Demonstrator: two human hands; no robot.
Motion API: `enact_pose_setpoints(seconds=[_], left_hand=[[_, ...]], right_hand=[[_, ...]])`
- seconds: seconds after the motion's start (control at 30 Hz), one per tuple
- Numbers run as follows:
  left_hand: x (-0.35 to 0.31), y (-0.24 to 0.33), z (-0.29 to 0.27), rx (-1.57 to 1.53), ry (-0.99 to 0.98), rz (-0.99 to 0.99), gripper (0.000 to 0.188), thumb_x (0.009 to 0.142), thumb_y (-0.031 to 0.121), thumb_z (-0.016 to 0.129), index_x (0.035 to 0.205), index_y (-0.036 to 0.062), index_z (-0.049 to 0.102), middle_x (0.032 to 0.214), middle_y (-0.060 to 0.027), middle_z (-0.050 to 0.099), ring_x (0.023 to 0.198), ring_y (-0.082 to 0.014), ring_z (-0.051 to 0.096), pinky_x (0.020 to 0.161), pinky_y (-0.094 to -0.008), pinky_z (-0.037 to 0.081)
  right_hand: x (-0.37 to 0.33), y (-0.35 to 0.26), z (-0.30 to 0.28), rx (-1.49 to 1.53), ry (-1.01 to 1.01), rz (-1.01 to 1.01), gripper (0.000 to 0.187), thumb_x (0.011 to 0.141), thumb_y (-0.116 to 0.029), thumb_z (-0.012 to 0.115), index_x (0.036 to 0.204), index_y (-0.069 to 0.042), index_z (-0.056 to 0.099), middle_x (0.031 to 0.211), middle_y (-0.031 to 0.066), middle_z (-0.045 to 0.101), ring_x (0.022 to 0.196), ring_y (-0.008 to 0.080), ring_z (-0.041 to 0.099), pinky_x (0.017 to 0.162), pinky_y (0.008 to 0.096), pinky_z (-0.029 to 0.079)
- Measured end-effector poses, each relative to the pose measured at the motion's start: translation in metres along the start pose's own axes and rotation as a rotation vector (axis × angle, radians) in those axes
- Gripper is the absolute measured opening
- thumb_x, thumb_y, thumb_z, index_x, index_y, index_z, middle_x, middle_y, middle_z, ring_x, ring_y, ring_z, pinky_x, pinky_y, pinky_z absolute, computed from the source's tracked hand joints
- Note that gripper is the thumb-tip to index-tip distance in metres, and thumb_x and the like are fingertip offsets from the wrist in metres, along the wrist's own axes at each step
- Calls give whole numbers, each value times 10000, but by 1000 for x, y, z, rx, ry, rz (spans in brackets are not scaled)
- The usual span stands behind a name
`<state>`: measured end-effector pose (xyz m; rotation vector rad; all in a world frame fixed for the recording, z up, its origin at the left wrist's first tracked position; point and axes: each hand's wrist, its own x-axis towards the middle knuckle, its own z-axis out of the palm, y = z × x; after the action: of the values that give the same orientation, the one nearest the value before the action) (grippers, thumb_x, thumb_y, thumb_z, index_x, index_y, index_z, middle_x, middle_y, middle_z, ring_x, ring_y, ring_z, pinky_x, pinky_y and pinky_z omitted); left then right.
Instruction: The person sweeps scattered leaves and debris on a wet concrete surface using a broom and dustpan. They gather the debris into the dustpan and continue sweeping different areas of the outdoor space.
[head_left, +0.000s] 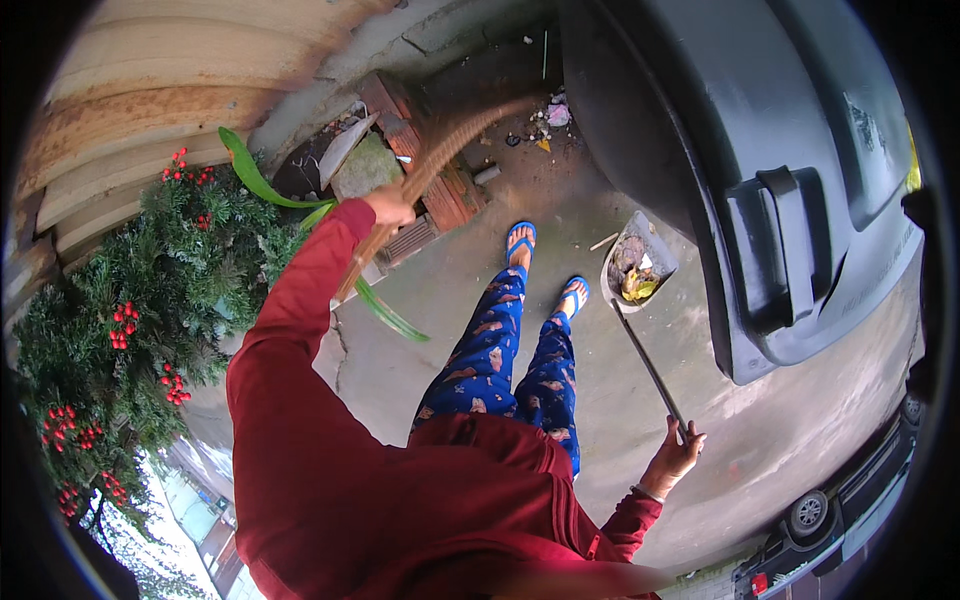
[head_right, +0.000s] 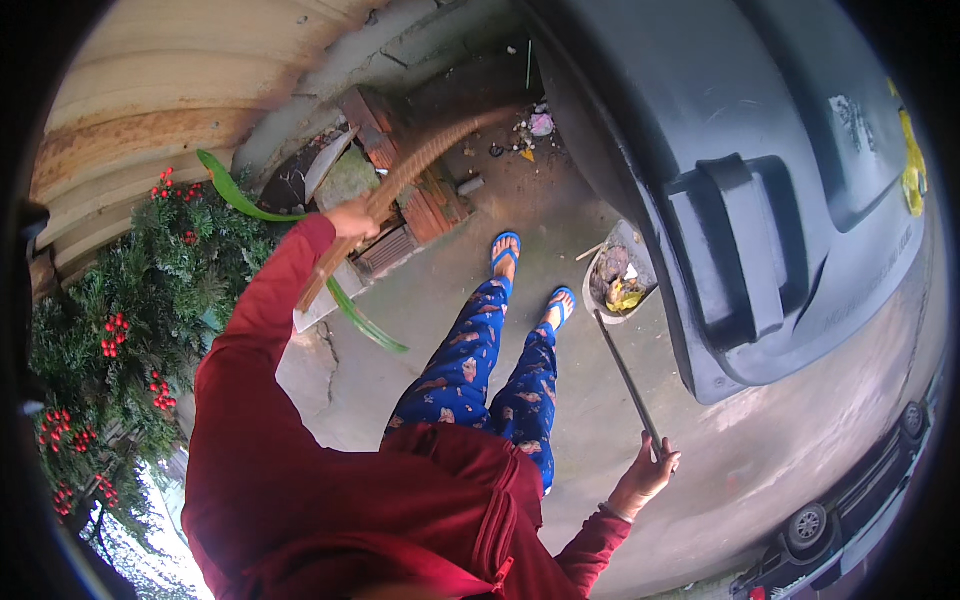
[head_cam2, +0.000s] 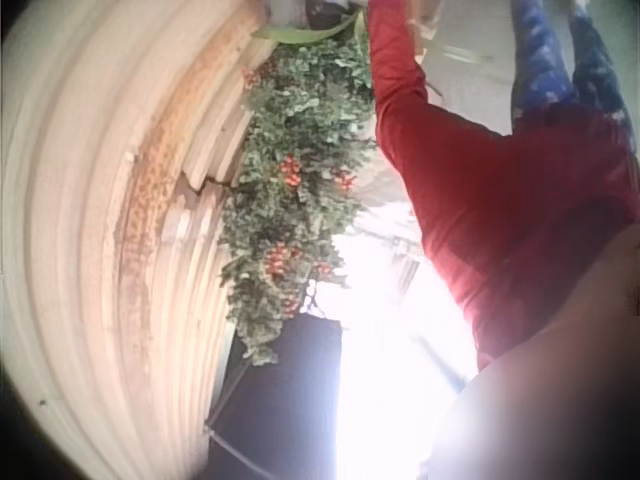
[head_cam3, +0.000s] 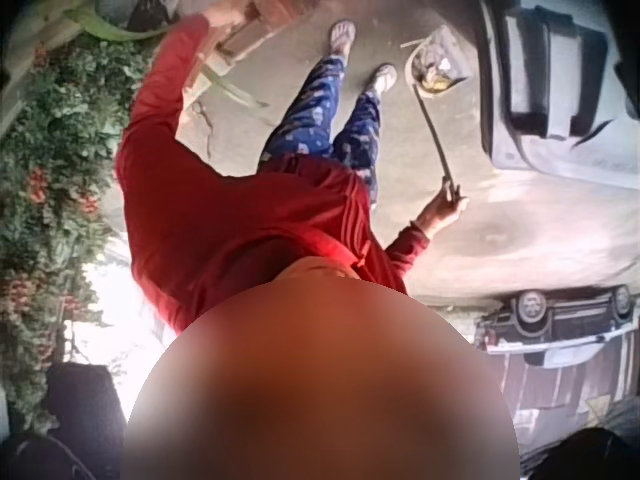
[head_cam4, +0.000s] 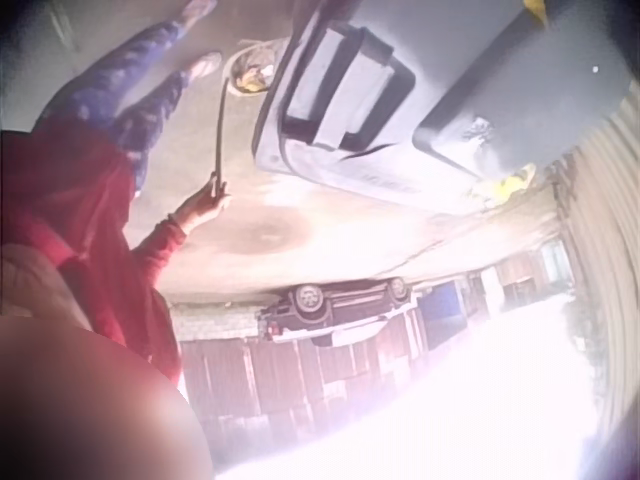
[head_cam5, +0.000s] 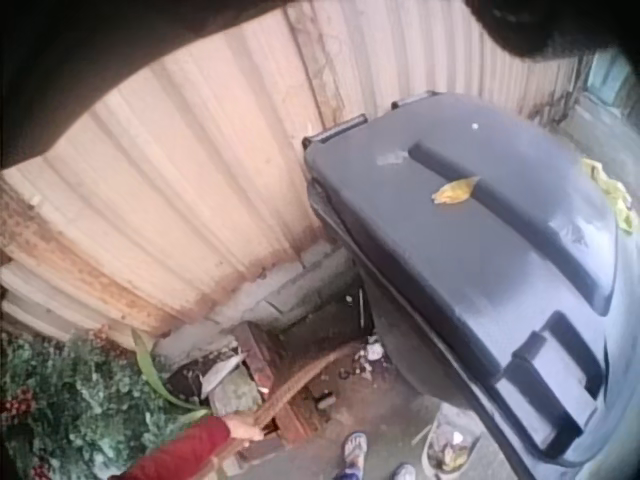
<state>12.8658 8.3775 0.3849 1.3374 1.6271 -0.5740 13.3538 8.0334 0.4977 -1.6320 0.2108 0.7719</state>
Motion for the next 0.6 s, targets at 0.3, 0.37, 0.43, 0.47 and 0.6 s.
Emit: enact_pose_setpoints(seconds=[0.3,0.37,0.43,0.47,0.6], left_hand=[[88,59,101,433,45,-165,500,621,205,588,1016,-20,379,994,-167,519,890,-288,523,757,-406,421],[53,45,129,377,38,-179,708,631,215,596,1188,-26,233,1107,-215,463,1015,-297,477,833,-410,389],[18,33,126,291,-84,-192,807,635,208,596,1276,-29,166,1160,-245,434,1070,-304,460,869,-396,378],[6,30,115,234,-172,-187,800,635,196,591,1277,-30,171,1157,-251,434,1062,-307,465,866,-379,383],[-38,22,56,294,-171,-123,753,632,132,555,1267,-33,185,1042,-253,508,959,-327,523,814,-352,419]], right_hand=[[2,11,-9,-14,-28,-23,341,842,-297,487,955,10,392,1015,160,396,939,301,451,881,409,407],[2,11,-8,-43,-15,-6,356,844,-300,483,966,21,388,1013,156,393,944,300,448,873,404,411],[3,13,-6,-51,-70,-19,373,848,-299,478,984,33,377,1012,153,389,946,300,445,868,399,415],[4,14,-5,-56,-38,-9,381,848,-300,478,988,38,373,1017,153,384,945,300,445,867,397,416],[9,16,-3,-58,-28,-26,429,852,-299,469,1027,67,329,1063,179,368,965,354,446,873,408,414]])
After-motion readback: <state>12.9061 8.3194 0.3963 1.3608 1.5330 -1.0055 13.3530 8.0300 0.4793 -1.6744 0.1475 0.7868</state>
